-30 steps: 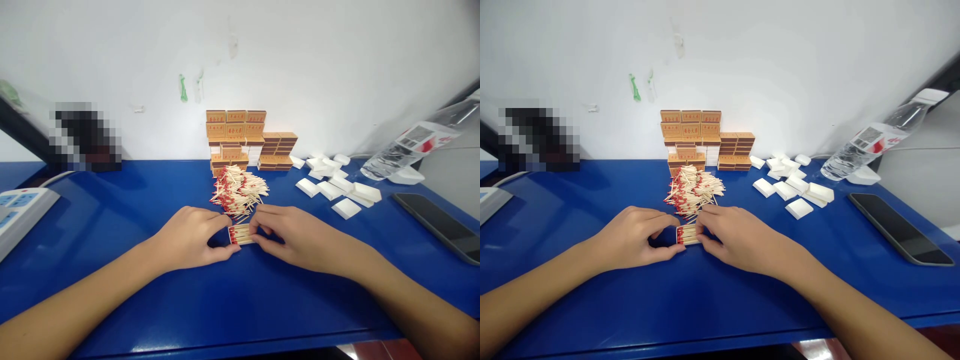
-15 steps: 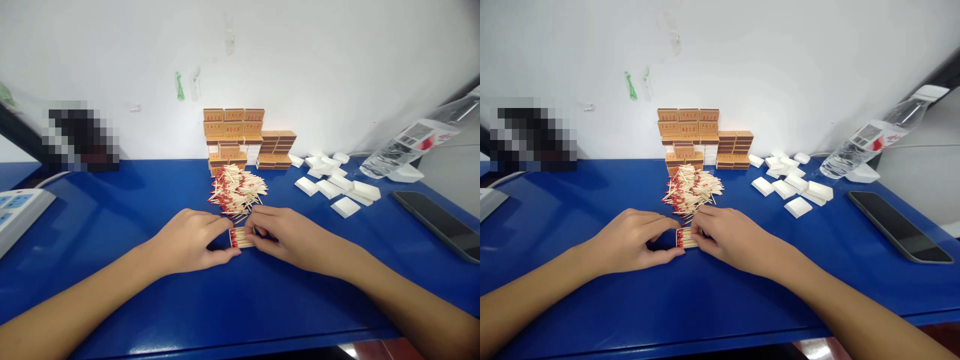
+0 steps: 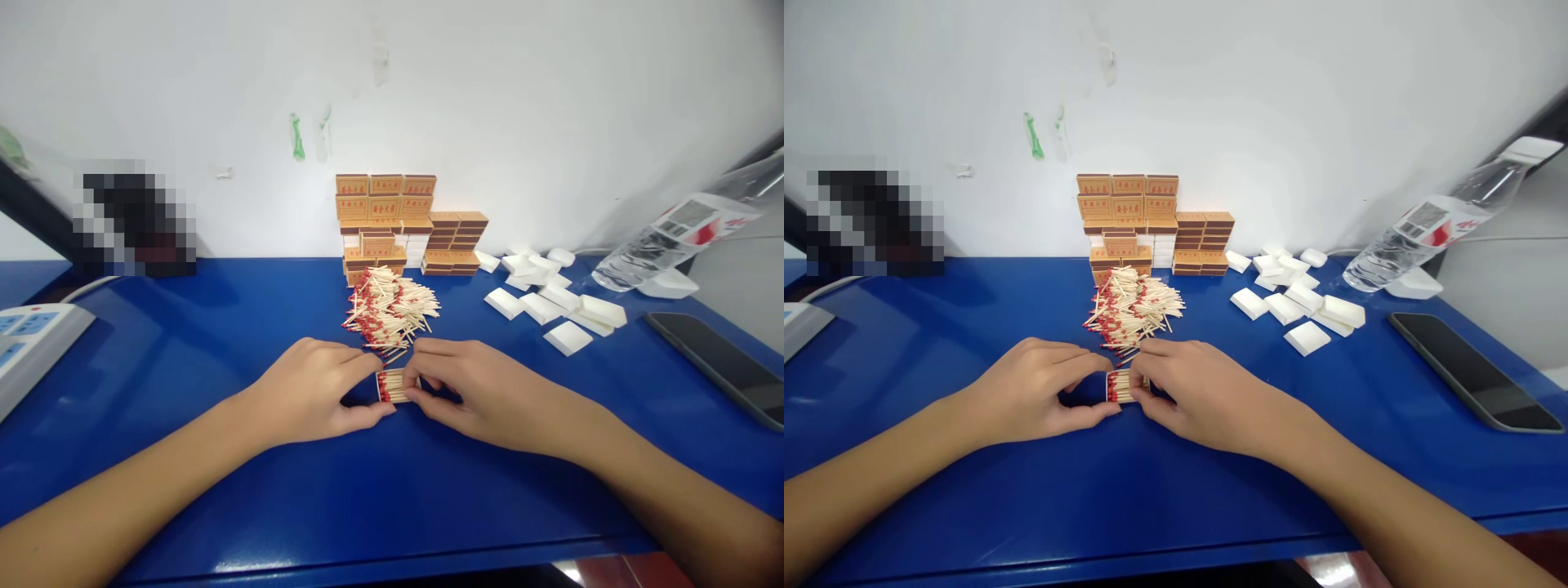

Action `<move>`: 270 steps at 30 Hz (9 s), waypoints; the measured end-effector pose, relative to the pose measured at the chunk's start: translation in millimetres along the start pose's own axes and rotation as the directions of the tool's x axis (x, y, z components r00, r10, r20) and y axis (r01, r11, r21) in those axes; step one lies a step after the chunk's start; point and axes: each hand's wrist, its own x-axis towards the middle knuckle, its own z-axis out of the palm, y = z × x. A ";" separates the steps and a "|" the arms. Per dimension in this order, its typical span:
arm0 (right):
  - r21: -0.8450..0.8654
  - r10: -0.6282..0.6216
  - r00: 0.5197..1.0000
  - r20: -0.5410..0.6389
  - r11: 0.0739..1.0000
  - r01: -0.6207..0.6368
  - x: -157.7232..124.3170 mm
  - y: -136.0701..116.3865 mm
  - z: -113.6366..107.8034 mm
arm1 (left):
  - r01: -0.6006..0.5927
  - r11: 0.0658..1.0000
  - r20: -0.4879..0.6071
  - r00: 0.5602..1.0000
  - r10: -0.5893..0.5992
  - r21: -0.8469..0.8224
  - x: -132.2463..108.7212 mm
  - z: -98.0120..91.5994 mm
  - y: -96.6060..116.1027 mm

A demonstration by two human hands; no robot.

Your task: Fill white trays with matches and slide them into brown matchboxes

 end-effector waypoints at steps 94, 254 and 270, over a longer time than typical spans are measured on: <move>0.704 0.360 0.933 -0.009 0.665 -0.249 27.4 9.6 -15.8 | 0.097 0.993 -0.332 0.936 -0.113 -0.066 3.5 -11.4 -11.1; 0.010 0.293 0.950 0.106 0.955 -0.296 -7.6 30.8 -61.5 | 0.234 0.969 0.059 0.972 -0.230 -0.076 13.5 -32.5 -0.5; 0.306 0.172 0.879 0.445 0.893 -0.330 -3.2 6.2 -48.6 | 0.209 0.978 0.238 0.949 -0.205 0.010 12.1 -19.8 13.1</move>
